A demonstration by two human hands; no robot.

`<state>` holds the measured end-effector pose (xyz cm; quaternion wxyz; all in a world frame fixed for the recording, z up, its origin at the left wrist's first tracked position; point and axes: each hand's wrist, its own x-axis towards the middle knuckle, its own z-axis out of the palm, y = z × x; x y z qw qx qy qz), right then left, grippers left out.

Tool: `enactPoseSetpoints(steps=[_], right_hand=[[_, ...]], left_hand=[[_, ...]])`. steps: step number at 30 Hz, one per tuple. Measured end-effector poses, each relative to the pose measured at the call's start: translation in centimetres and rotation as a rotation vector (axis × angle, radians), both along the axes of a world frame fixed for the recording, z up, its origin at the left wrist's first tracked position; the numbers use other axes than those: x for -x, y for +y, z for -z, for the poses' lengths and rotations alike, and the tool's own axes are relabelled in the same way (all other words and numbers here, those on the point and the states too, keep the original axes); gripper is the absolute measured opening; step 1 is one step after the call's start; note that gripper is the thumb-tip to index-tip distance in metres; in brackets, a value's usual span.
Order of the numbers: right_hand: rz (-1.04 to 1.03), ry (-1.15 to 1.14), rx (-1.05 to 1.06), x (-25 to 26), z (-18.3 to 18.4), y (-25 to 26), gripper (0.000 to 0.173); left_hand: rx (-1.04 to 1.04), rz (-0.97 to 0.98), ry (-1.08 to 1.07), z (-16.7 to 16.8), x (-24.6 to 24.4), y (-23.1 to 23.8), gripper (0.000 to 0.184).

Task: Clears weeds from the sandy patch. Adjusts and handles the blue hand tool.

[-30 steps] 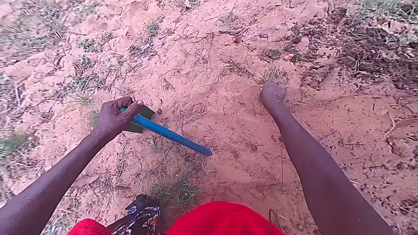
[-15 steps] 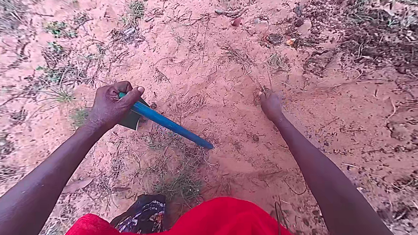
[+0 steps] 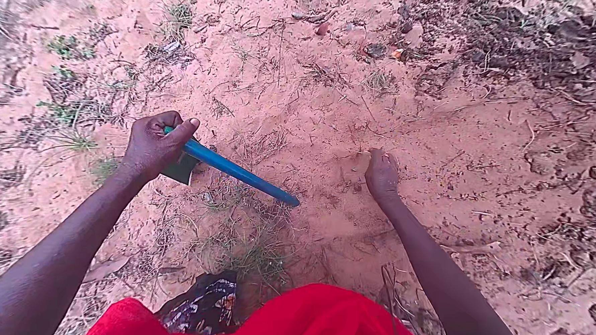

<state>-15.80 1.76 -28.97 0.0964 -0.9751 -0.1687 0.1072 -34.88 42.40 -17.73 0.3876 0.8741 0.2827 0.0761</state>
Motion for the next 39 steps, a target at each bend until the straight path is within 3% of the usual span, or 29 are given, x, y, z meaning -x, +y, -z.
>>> enactPoseSetpoints(steps=[4, 9, 13, 18, 21, 24, 26, 28, 30, 31, 32, 35, 39], right_hand=[[0.166, 0.009, 0.111, -6.6, 0.7, 0.7, 0.036], [0.260, 0.052, -0.232, -7.7, 3.3, 2.8, 0.034], [0.322, 0.143, -0.330, -7.1, 3.0, 2.5, 0.033], [0.455, 0.119, -0.535, -2.4, 1.1, -0.4, 0.022], [0.517, -0.053, -0.716, 1.0, 0.2, -2.5, 0.021], [0.509, -0.287, -0.785, 1.9, -4.3, -1.9, 0.020], [0.553, -0.276, -0.751, 0.2, -6.1, -1.1, 0.021], [0.646, -0.136, -0.702, -3.2, -5.3, -0.8, 0.031], [0.730, 0.007, -0.646, -6.8, -3.4, -1.0, 0.069], [0.742, 0.034, -0.612, -8.3, -2.4, -0.9, 0.077], [0.741, 0.039, -0.566, -9.4, -1.6, -0.6, 0.073], [0.722, 0.011, -0.384, -11.4, -1.1, 0.8, 0.034], [0.679, -0.032, -0.502, -12.0, 0.8, 1.2, 0.029]], left_hand=[[0.004, 0.006, -0.020, 0.1, 0.3, 0.0, 0.036], [-0.014, 0.041, -0.035, 1.4, 1.7, 1.1, 0.043], [-0.028, 0.061, -0.022, 2.2, 2.7, 1.9, 0.045], [-0.040, 0.046, -0.002, 1.9, 2.5, 1.6, 0.044], [-0.041, 0.031, 0.011, 2.0, 2.4, 1.5, 0.043], [-0.049, 0.029, 0.003, 1.4, 1.6, 1.1, 0.040], [-0.041, 0.030, 0.002, 0.9, 0.9, 0.7, 0.039], [-0.016, 0.023, -0.004, 0.9, 0.1, 0.8, 0.039], [0.017, 0.004, 0.012, 0.9, 0.0, 0.8, 0.038], [0.020, 0.004, 0.019, 1.1, 0.2, 0.9, 0.038], [0.019, 0.008, 0.023, 1.4, 0.5, 1.3, 0.039], [0.001, 0.029, 0.002, 3.2, 2.1, 3.0, 0.043], [-0.031, 0.022, 0.014, 2.5, 1.8, 2.3, 0.043]])
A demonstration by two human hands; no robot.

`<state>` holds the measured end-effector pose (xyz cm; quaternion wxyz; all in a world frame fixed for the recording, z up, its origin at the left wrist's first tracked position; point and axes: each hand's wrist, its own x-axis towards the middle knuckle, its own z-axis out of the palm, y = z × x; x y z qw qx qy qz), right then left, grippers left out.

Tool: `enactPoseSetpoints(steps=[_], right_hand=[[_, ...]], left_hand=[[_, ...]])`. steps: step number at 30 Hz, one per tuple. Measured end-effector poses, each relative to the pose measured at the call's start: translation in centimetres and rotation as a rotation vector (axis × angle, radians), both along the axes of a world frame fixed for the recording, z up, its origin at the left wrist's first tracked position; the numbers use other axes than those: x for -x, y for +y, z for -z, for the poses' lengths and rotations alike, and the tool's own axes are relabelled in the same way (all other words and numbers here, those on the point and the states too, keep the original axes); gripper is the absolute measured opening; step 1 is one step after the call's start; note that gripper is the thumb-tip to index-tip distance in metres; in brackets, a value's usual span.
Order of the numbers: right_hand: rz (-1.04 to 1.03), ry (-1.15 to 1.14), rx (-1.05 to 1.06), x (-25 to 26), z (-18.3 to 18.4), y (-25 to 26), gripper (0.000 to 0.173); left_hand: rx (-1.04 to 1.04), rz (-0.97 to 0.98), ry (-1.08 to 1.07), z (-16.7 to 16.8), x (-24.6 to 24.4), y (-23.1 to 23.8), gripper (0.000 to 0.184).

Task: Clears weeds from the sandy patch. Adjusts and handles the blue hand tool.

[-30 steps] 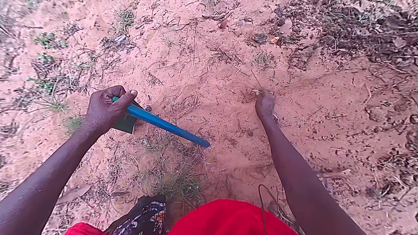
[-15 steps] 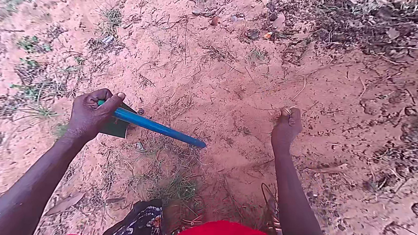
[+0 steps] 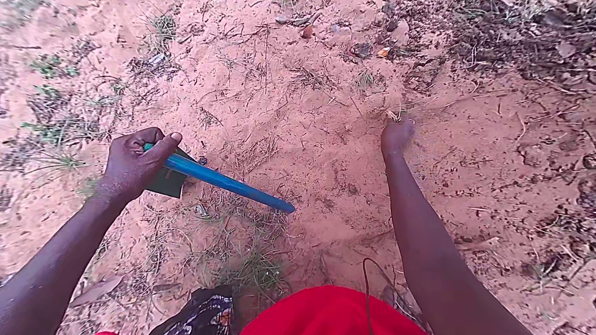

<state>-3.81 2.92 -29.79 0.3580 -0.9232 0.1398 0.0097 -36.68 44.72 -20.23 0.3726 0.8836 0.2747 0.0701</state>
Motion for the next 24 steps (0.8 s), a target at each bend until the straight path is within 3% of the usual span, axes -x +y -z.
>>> enactPoseSetpoints(steps=[5, 10, 12, 14, 16, 17, 20, 24], right_hand=[[0.022, -0.034, -0.299, 0.0, 2.3, -0.9, 0.023], [-0.248, -0.193, -0.119, 8.3, -0.4, 0.8, 0.017], [-0.198, -0.167, -0.099, 9.9, -0.1, 1.5, 0.017], [-0.121, -0.065, -0.072, 8.7, 0.1, 1.7, 0.038], [-0.082, -0.002, -0.040, 5.6, -0.2, 2.5, 0.060], [-0.082, 0.004, -0.002, 4.0, -0.4, 2.9, 0.061], [-0.206, -0.040, 0.062, 0.0, -0.3, 4.0, 0.036], [-0.226, -0.017, -0.066, -2.1, 0.9, 5.2, 0.029]], left_hand=[[0.007, 0.009, -0.017, 0.5, 0.5, 0.4, 0.043], [0.023, 0.020, -0.026, 0.7, 0.7, 0.6, 0.042], [0.001, 0.002, -0.033, 0.0, -0.3, 0.0, 0.042], [0.000, -0.007, -0.003, -1.0, -0.9, -1.1, 0.039], [0.007, -0.006, -0.022, 0.0, -0.2, 0.0, 0.043], [0.002, -0.007, -0.021, 0.3, 0.0, 0.3, 0.045], [-0.027, 0.010, 0.001, -0.3, -0.6, -0.3, 0.044], [-0.021, 0.013, -0.017, -0.6, -0.8, -0.8, 0.042]])
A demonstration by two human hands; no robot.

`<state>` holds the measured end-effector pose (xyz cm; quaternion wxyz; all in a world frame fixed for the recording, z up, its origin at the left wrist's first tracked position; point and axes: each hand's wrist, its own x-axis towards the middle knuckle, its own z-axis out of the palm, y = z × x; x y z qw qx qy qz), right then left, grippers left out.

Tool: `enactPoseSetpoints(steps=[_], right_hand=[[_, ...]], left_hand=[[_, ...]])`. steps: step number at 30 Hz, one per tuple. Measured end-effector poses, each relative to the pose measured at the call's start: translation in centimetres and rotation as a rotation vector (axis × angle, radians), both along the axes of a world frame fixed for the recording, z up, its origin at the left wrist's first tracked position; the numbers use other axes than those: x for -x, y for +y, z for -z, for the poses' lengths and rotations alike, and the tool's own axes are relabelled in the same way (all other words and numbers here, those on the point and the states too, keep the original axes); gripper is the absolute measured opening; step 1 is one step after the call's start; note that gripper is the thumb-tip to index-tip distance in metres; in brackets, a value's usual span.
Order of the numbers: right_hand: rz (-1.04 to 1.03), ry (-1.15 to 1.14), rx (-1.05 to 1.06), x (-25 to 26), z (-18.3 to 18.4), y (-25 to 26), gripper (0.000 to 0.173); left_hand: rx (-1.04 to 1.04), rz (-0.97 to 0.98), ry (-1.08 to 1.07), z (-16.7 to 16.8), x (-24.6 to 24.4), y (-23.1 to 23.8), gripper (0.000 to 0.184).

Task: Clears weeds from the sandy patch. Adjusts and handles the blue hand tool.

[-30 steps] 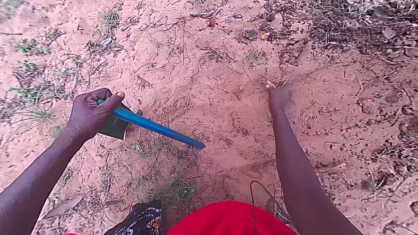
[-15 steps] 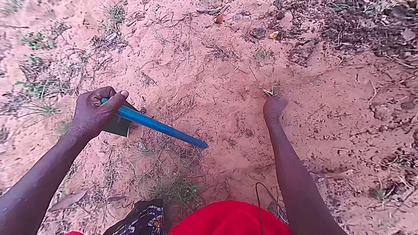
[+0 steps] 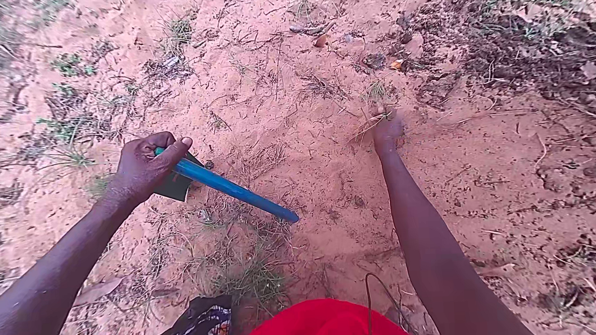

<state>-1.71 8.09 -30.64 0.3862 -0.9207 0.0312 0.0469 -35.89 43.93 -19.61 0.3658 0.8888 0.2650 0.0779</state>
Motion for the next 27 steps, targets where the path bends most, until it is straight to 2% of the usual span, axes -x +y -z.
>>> enactPoseSetpoints(steps=[5, 9, 11, 13, 16, 20, 24, 26, 27], right_hand=[[0.095, 0.066, 0.061, 3.8, -0.6, 0.1, 0.031], [-0.061, -0.058, 0.038, 12.5, 0.3, -1.5, 0.024], [-0.112, -0.198, -0.019, 13.8, 1.4, -2.9, 0.027], [-0.129, -0.286, -0.002, 11.1, 0.9, -3.3, 0.029], [-0.233, -0.259, 0.156, 3.0, -2.0, -2.1, 0.032], [-0.398, 0.007, 0.450, -5.8, -4.6, 0.6, 0.032], [-0.496, 0.209, 0.331, -9.6, -1.9, 2.2, 0.030], [-0.404, 0.191, 0.233, -10.7, -0.4, 2.0, 0.034], [-0.294, 0.120, 0.189, -10.9, -0.2, 1.7, 0.037]], left_hand=[[-0.005, -0.001, -0.004, -0.5, 0.0, -0.4, 0.041], [-0.001, -0.011, -0.010, 0.1, 0.3, -0.1, 0.042], [-0.006, -0.010, -0.018, 0.3, 0.2, 0.0, 0.041], [-0.023, -0.014, 0.000, 0.2, 0.3, 0.0, 0.043], [-0.036, -0.018, 0.015, 0.0, 0.0, -0.1, 0.044], [-0.045, -0.025, 0.031, -0.3, -0.7, -0.4, 0.040], [-0.024, -0.034, 0.019, -0.2, -0.7, -0.3, 0.040], [-0.010, -0.047, 0.008, 0.0, -0.7, -0.4, 0.040], [-0.005, -0.049, 0.009, 0.0, -0.9, -0.5, 0.039]])
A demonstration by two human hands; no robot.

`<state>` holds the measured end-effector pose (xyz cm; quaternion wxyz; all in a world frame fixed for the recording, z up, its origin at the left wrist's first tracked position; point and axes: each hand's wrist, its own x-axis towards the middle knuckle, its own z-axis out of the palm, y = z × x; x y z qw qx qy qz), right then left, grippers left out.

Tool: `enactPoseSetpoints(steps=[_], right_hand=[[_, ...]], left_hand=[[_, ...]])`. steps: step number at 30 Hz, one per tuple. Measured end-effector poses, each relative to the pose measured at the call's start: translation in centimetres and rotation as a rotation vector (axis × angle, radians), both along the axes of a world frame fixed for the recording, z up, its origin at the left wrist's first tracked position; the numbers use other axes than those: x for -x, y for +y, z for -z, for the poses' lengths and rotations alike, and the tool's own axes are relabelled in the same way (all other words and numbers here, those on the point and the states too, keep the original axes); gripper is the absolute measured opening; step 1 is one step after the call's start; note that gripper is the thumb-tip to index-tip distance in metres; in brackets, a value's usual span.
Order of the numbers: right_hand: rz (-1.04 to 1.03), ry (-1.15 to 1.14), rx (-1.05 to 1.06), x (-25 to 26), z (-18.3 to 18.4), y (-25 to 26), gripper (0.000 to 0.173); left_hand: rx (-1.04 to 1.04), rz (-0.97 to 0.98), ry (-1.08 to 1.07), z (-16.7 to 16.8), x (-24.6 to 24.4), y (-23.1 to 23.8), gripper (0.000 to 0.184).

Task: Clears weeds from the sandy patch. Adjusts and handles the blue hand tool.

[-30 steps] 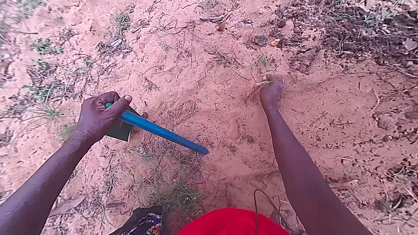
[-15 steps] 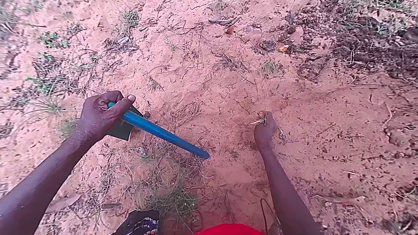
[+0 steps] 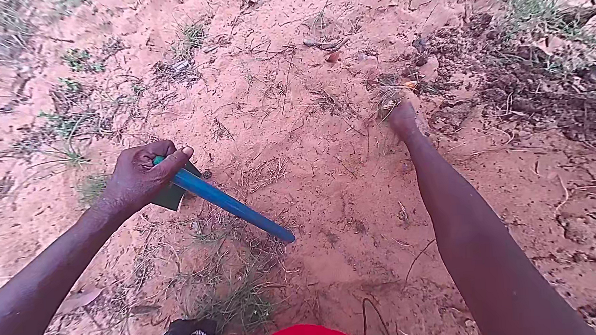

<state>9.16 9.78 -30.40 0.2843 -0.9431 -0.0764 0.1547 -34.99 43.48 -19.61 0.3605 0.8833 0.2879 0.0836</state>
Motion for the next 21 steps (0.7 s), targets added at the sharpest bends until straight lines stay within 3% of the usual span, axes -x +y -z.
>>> enactPoseSetpoints(steps=[4, 6, 11, 18, 21], right_hand=[[0.479, -0.193, -0.131, -0.9, -0.6, -0.8, 0.049], [0.528, -0.219, -0.159, -1.2, -0.2, -1.4, 0.045], [0.184, -0.141, 0.142, -1.0, -0.2, -0.5, 0.042], [-0.036, -0.148, 0.295, -2.6, 1.8, 1.6, 0.045], [-0.126, -0.080, 0.259, -3.1, 1.4, 1.0, 0.041]], left_hand=[[-0.004, 0.001, 0.007, 0.1, 0.0, 0.3, 0.040], [-0.015, 0.002, 0.008, 0.3, 0.2, 0.3, 0.041], [-0.008, -0.016, 0.017, 0.1, -0.4, 0.1, 0.040], [-0.044, -0.025, 0.025, 0.3, 0.1, 0.4, 0.040], [-0.049, -0.027, 0.038, 0.6, 0.2, 0.5, 0.041]])
